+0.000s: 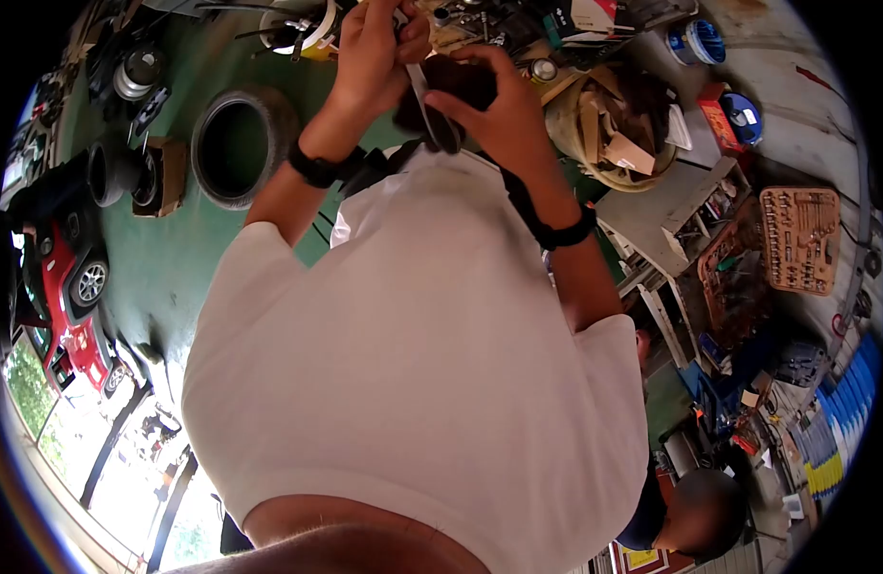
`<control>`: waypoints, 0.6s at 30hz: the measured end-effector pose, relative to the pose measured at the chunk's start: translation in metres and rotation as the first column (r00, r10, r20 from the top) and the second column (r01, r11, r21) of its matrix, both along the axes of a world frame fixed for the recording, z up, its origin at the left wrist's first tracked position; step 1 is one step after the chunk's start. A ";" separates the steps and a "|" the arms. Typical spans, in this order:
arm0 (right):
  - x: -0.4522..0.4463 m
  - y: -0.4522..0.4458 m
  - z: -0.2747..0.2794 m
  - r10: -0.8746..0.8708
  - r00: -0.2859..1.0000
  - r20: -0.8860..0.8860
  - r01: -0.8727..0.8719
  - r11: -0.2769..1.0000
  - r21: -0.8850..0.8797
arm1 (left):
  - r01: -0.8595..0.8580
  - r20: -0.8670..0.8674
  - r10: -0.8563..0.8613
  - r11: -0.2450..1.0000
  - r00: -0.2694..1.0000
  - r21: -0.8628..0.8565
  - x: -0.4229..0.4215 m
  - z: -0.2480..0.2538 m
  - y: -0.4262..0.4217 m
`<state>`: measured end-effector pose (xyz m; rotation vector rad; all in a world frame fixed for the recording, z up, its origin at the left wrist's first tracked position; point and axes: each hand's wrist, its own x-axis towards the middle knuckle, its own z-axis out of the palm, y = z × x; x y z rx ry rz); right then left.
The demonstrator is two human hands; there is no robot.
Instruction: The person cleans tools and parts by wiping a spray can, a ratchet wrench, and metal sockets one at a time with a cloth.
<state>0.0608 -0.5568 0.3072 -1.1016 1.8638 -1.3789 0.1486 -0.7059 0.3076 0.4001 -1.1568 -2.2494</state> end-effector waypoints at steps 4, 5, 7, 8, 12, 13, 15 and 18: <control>-0.007 0.019 -0.005 0.122 0.992 -0.043 -0.120 0.992 0.043 | -0.266 -0.098 0.268 0.963 0.958 0.034 -0.001 0.013 0.001; -0.010 0.023 -0.006 0.178 0.980 -0.084 -0.176 0.984 0.042 | -0.347 -0.047 0.349 0.937 0.936 0.041 0.000 0.020 -0.002; -0.013 0.031 -0.016 0.112 0.994 -0.009 -0.112 0.994 -0.005 | -0.371 -0.026 0.383 0.908 0.923 0.196 0.002 0.007 -0.013; -0.015 0.032 -0.019 0.054 0.994 0.091 -0.051 0.998 -0.036 | -0.340 -0.028 0.353 0.918 0.935 0.203 0.003 0.005 -0.015; 0.002 0.016 0.004 0.001 0.965 0.264 0.027 0.994 -0.103 | -0.339 0.075 0.331 0.922 0.941 0.187 -0.010 0.012 0.011; 0.005 0.009 0.007 0.059 0.986 0.157 -0.031 0.984 -0.175 | -0.366 0.151 0.345 0.919 0.927 0.149 -0.012 0.013 0.017; 0.006 0.006 0.003 0.105 0.993 0.049 -0.090 0.966 -0.242 | -0.274 0.064 0.268 0.955 0.961 0.113 -0.008 0.006 0.020; 0.004 0.014 -0.007 0.119 0.935 -0.333 -0.201 0.953 -0.225 | -0.347 0.079 0.338 0.918 0.938 0.190 -0.008 0.016 0.021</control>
